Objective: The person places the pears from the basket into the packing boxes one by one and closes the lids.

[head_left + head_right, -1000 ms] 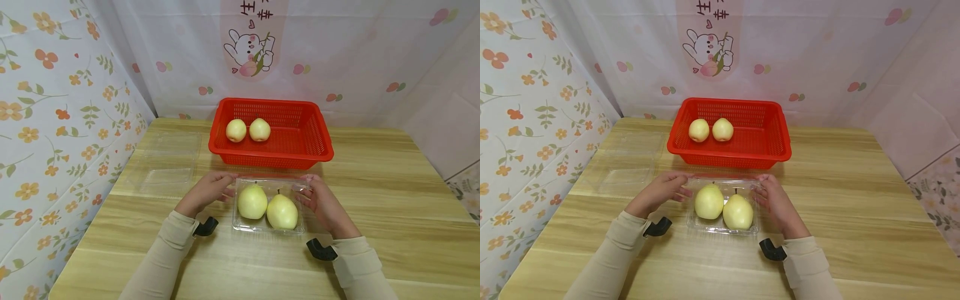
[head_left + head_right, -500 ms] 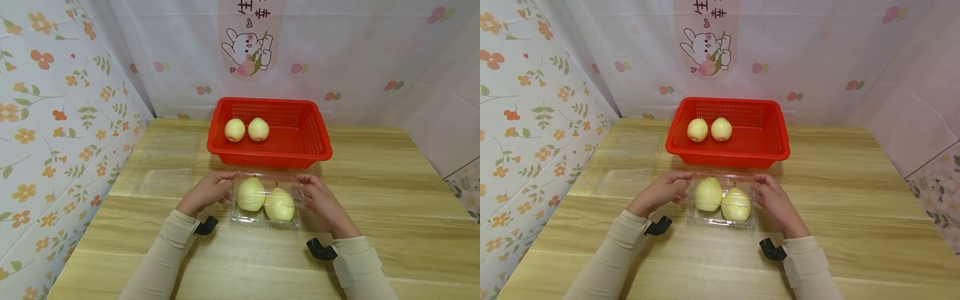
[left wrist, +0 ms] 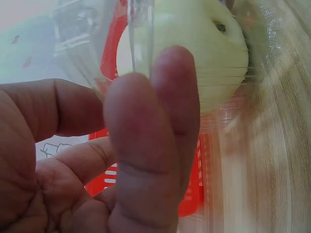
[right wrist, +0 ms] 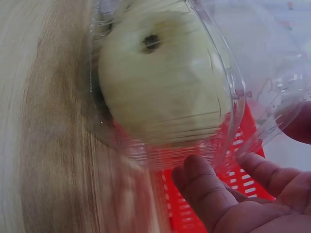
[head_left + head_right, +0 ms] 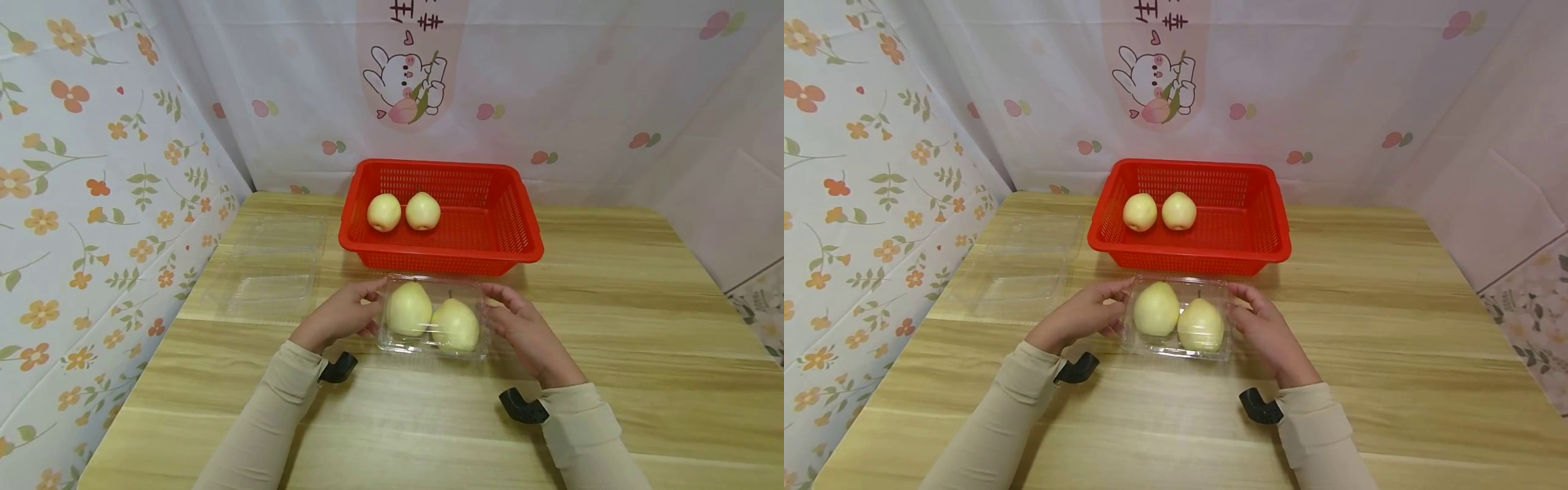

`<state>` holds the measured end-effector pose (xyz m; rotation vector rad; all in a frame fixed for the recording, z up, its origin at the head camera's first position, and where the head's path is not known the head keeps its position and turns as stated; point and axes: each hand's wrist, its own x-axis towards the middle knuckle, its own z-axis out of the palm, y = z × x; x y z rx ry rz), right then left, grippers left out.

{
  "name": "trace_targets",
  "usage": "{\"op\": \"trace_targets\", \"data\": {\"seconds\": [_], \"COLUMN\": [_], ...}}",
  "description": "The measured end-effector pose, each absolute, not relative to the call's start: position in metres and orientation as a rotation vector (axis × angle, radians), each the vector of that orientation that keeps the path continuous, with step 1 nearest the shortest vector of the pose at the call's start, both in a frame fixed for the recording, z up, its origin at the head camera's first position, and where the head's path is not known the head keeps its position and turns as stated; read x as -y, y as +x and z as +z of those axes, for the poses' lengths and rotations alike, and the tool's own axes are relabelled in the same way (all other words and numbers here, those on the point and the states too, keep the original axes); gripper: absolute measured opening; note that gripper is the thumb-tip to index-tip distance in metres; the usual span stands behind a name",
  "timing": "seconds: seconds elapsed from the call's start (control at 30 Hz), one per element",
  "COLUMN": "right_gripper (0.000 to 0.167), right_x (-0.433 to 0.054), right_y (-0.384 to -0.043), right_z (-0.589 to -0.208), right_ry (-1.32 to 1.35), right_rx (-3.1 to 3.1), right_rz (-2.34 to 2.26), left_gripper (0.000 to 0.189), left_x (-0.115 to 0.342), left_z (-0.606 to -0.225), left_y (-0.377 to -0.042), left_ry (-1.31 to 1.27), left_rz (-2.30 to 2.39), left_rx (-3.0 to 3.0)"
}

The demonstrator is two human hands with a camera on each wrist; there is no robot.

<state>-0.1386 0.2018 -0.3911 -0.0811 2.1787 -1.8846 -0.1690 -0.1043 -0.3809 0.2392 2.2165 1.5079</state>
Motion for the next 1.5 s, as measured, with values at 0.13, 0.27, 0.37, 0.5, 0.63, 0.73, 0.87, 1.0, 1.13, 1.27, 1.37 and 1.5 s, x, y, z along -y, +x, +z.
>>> {"op": "trace_targets", "data": {"seconds": [0.13, 0.27, 0.37, 0.5, 0.63, 0.73, 0.87, 1.0, 1.13, 1.27, 1.37, 1.5], "right_gripper": [0.053, 0.056, 0.057, 0.062, 0.072, 0.077, 0.078, 0.081, 0.084, 0.083, 0.083, 0.083], "right_x": [-0.201, -0.201, -0.203, -0.207, -0.211, -0.213, -0.218, -0.222, -0.222, -0.221, -0.22, -0.219], "right_y": [-0.14, -0.139, -0.138, -0.136, -0.135, -0.134, -0.132, -0.129, -0.127, -0.127, -0.128, -0.129], "right_z": [-0.393, -0.391, -0.391, -0.392, -0.394, -0.397, -0.401, -0.402, -0.403, -0.403, -0.402, -0.403], "right_ry": [-0.096, -0.1, -0.105, -0.132, -0.147, -0.166, -0.237, -0.314, -0.336, -0.315, -0.302, -0.279], "right_rx": [-2.202, -2.206, -2.204, -2.21, -2.224, -2.231, -2.238, -2.241, -2.214, -2.221, -2.21, -2.181], "right_rz": [-1.857, -1.843, -1.815, -1.763, -1.707, -1.669, -1.637, -1.576, -1.532, -1.532, -1.558, -1.595], "left_gripper": [0.058, 0.062, 0.065, 0.067, 0.065, 0.065, 0.064, 0.063, 0.063, 0.067, 0.073, 0.079], "left_x": [0.102, 0.1, 0.1, 0.099, 0.099, 0.098, 0.098, 0.099, 0.1, 0.101, 0.103, 0.107], "left_z": [-0.381, -0.382, -0.382, -0.382, -0.383, -0.383, -0.383, -0.383, -0.384, -0.384, -0.383, -0.381], "left_y": [-0.169, -0.17, -0.169, -0.169, -0.168, -0.168, -0.168, -0.168, -0.167, -0.166, -0.164, -0.162], "left_ry": [0.24, 0.248, 0.259, 0.264, 0.262, 0.25, 0.242, 0.244, 0.244, 0.281, 0.308, 0.4], "left_rz": [1.505, 1.514, 1.525, 1.54, 1.547, 1.547, 1.551, 1.539, 1.522, 1.494, 1.477, 1.458], "left_rx": [-2.227, -2.229, -2.225, -2.224, -2.234, -2.24, -2.244, -2.255, -2.262, -2.253, -2.229, -2.199]}}
